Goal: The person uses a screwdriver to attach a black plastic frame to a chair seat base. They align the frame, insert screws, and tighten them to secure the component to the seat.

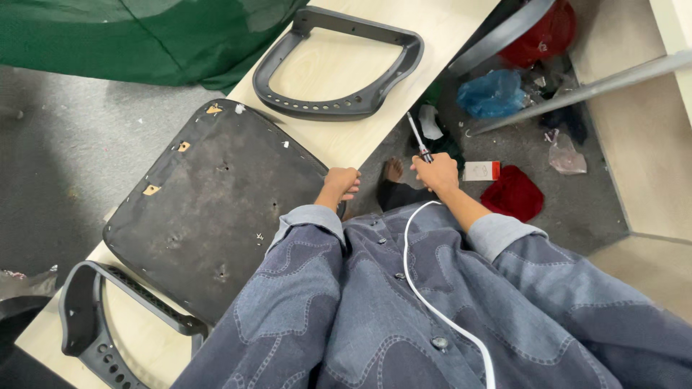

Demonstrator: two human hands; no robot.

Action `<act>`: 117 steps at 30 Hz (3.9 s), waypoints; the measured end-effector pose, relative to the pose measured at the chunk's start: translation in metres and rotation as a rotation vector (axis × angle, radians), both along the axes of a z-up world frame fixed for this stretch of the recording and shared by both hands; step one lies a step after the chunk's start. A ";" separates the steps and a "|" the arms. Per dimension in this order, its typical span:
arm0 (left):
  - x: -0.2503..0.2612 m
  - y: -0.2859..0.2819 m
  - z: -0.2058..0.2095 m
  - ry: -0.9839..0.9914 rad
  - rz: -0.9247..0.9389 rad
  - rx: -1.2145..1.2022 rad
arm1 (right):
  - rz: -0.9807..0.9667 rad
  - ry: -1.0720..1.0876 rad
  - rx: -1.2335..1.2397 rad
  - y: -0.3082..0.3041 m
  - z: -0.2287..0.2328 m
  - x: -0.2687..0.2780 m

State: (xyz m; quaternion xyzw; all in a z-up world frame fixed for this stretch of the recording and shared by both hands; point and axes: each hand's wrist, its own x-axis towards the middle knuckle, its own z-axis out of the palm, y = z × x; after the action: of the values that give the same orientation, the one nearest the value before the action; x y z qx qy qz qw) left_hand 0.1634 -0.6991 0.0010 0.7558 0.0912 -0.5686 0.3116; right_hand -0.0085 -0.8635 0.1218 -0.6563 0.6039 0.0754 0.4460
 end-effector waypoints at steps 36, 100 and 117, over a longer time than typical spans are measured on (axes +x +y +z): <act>0.021 -0.201 -0.157 0.530 1.725 -0.175 | 0.297 -0.008 0.523 -0.299 -0.064 0.158; -0.030 0.152 -0.090 0.192 2.041 -0.888 | 0.162 -0.138 0.814 0.001 -0.083 0.173; -0.114 0.227 -0.095 0.056 2.197 -1.007 | 0.467 -0.026 0.658 0.105 -0.068 0.184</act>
State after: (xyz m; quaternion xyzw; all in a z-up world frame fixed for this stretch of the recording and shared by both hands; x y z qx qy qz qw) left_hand 0.0491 -0.4724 -0.0944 0.0567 0.4600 0.0114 0.8861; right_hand 0.1759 -0.7581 0.0539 -0.5988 0.3764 0.3558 0.6109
